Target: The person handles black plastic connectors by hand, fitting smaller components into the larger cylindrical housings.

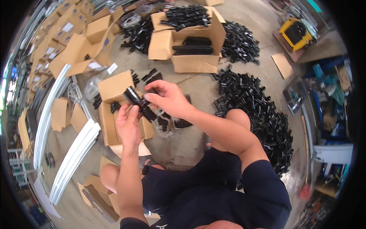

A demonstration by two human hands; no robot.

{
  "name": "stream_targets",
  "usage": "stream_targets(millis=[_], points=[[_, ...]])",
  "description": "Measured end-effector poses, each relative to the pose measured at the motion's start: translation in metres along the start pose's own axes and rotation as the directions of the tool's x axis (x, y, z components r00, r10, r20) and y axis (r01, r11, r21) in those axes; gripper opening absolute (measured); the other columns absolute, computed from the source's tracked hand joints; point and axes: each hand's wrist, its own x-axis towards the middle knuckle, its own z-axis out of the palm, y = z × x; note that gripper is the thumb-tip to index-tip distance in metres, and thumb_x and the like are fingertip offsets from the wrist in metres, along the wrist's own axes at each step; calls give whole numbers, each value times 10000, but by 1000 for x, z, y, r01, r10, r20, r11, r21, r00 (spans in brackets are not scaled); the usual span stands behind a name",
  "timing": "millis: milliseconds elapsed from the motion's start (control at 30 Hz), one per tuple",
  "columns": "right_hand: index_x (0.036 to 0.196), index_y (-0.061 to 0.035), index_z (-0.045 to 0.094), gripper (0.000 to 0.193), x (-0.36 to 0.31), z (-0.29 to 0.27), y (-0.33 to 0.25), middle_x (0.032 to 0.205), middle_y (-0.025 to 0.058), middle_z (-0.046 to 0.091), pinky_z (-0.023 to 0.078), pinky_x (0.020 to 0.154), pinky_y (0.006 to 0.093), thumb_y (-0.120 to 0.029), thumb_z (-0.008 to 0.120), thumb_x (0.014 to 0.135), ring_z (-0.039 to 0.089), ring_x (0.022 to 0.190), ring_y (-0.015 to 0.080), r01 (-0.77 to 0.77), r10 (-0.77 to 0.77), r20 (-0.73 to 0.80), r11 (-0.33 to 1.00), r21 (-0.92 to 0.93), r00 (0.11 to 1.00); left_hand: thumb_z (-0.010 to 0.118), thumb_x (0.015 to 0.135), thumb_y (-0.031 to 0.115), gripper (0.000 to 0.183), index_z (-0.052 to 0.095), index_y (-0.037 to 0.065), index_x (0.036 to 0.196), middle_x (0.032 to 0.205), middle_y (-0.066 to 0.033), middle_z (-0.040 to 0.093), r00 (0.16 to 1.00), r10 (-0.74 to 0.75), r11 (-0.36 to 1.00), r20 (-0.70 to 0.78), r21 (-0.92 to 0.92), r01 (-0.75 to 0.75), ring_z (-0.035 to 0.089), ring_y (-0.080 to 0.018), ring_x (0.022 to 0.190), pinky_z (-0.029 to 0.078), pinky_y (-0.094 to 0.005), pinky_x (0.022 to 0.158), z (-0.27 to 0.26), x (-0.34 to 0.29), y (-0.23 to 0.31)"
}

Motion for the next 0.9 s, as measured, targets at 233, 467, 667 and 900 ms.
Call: stream_targets(millis=[233,467,667,900], points=[[1200,13,618,279,-3,-6,-3,964,38,671,545,649,244,-79,713,955,632,776,74,57,-56,-4,998,40,998,675,975,36,359,592,-35,1318,1130,-153,736,999,20,999,46,-29,-19,710,-178,978,573,-331,869,13,1,4],[1227,18,620,310,-4,0,2,980,49,681,575,675,273,-49,727,944,642,803,95,78,-77,-25,995,58,997,731,936,22,392,595,-71,1291,1124,-162,736,999,23,999,-31,34,-22,699,-162,988,567,-288,876,13,-2,9],[1236,27,614,307,-7,2,-2,1053,72,684,600,715,293,-48,711,955,669,842,128,98,-96,-30,992,79,995,756,913,13,403,606,-71,1277,1117,-164,728,995,79,995,-63,69,-74,695,-151,970,566,-280,874,17,-1,15],[1241,34,612,303,-7,-5,-5,1094,101,694,605,728,308,-60,697,966,686,850,152,51,-51,-9,997,58,999,754,923,43,401,599,-48,1281,1141,-161,730,996,59,988,-61,146,-50,697,-156,988,550,-284,906,18,-2,20]])
